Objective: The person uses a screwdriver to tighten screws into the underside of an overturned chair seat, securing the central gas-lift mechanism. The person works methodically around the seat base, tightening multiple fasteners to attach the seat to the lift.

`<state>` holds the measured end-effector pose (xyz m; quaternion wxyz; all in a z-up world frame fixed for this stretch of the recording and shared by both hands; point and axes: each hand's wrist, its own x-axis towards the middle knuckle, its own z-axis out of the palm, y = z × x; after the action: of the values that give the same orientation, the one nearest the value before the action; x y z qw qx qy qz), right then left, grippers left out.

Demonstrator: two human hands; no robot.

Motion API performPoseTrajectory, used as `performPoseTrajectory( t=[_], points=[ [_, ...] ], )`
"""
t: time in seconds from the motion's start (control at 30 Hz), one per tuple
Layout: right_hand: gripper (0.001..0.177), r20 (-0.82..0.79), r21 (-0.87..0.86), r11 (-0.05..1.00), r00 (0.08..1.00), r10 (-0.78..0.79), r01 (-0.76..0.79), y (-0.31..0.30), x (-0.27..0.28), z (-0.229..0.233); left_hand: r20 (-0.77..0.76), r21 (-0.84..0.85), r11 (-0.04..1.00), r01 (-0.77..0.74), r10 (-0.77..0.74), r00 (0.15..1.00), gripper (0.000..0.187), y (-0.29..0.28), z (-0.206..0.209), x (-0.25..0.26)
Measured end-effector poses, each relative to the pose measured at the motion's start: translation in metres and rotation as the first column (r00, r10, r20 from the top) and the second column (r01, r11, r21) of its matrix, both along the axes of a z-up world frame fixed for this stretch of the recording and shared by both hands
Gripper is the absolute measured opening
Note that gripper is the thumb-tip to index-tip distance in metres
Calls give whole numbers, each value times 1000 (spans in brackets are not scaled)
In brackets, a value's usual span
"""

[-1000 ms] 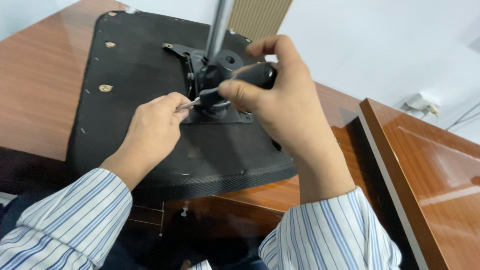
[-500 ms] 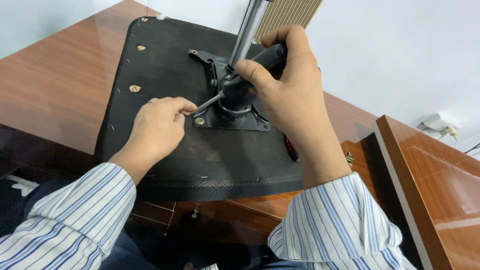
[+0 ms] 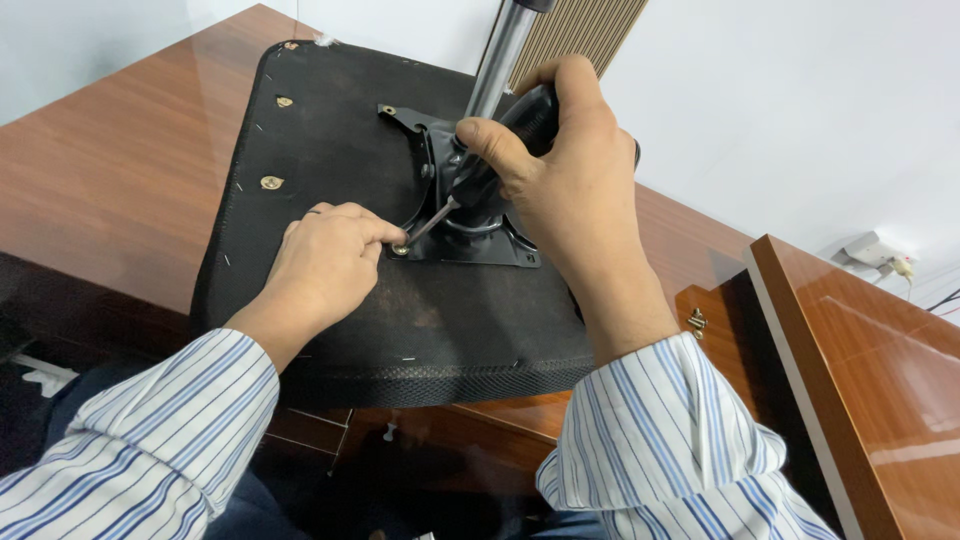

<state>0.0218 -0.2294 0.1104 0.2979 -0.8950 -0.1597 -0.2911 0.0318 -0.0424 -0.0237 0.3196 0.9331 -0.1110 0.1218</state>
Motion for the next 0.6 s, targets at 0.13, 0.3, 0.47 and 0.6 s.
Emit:
performPoseTrajectory(
  t=[0.13, 0.3, 0.47, 0.6],
  points=[
    [46, 8, 16, 1000, 1000, -20, 19, 1, 4, -2, -52, 43, 999, -26, 28, 998, 26, -2, 2, 1],
    [49, 56, 10, 1000, 998, -29, 28, 4, 10, -2, -64, 5, 1000, -20, 20, 998, 26, -2, 3, 0],
    [51, 74, -4, 1000, 997, -19, 20, 7, 15, -5, -51, 5, 1000, -20, 20, 999, 27, -1, 0, 1],
    [50, 133, -6, 1000, 991, -24, 25, 6, 15, -6, -7, 2, 1000, -6, 6, 1000, 27, 0, -3, 2]
  ],
)
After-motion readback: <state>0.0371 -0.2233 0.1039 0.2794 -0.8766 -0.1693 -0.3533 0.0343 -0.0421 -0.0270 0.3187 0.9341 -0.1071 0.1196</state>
